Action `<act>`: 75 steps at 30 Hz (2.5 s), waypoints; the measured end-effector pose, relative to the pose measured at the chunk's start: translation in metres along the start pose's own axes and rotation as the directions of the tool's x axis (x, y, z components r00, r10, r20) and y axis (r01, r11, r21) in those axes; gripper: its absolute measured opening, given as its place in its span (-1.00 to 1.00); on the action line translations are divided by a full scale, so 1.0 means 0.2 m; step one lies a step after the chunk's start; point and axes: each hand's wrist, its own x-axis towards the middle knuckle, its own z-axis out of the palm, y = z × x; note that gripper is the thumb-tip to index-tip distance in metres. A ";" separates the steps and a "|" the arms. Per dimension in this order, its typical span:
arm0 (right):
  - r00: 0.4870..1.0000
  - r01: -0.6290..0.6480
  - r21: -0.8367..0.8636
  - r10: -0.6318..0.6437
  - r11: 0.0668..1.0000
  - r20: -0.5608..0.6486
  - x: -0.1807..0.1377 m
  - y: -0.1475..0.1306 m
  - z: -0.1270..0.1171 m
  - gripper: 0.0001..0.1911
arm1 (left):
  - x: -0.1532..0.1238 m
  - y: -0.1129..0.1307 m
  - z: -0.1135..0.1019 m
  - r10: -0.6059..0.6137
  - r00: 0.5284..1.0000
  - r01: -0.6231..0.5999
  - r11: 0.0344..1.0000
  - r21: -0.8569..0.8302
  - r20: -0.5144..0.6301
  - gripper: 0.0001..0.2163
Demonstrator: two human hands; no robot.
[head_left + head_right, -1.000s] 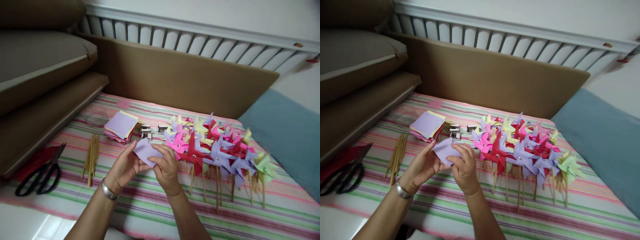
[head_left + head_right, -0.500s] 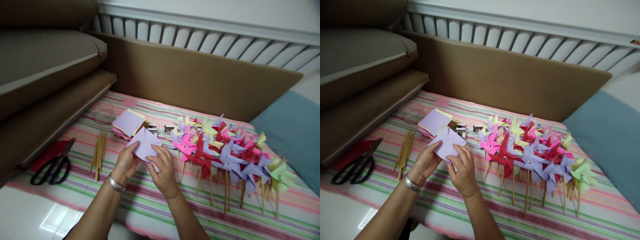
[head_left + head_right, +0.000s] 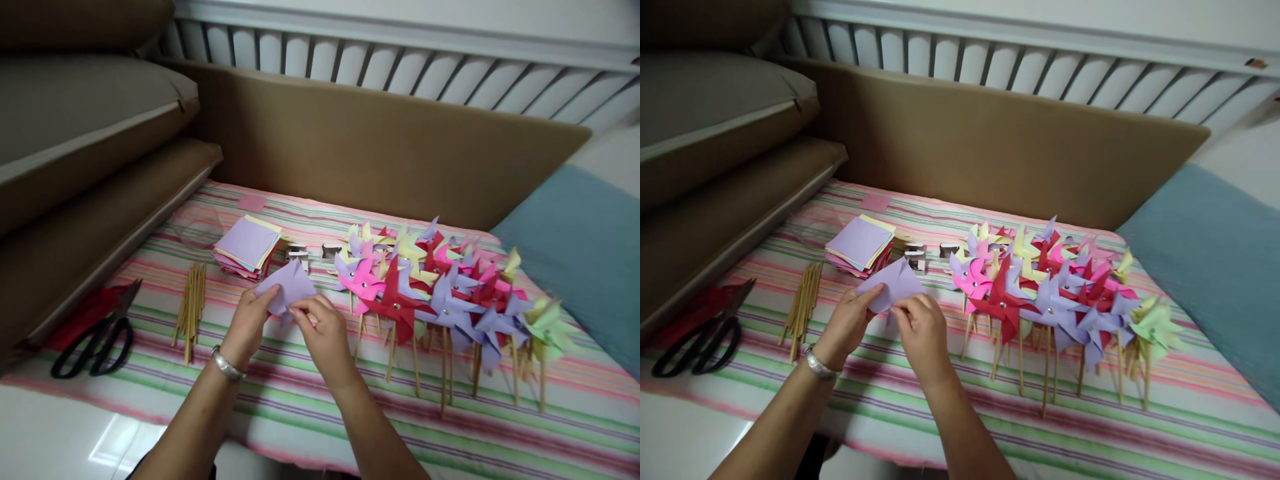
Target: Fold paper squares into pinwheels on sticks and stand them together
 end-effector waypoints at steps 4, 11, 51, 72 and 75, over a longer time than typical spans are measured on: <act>0.992 -0.116 0.093 0.120 0.989 -0.041 0.02 0.05 -0.02 -0.89 | -0.03 -0.01 0.02 -0.069 0.997 0.068 0.997 0.048 0.031 -0.80; 0.983 -0.169 0.078 0.174 0.983 -0.065 0.02 0.08 -0.02 -0.89 | -0.05 0.00 0.05 -0.103 0.993 0.099 0.992 0.073 0.049 -0.77; 0.834 -0.491 0.632 0.533 0.599 0.142 0.08 0.10 -0.08 -0.30 | -0.03 -0.05 0.03 -0.282 0.944 0.266 0.958 0.110 0.173 -0.72; 0.853 -0.407 0.745 0.511 0.529 0.103 0.07 0.12 -0.02 -0.24 | -0.02 -0.07 0.04 -0.193 0.977 0.167 0.957 0.239 0.088 -0.77; 0.855 -0.410 0.735 0.508 0.540 0.104 0.06 0.12 -0.01 -0.21 | -0.01 -0.07 0.03 -0.195 0.976 0.173 0.963 0.205 0.093 -0.75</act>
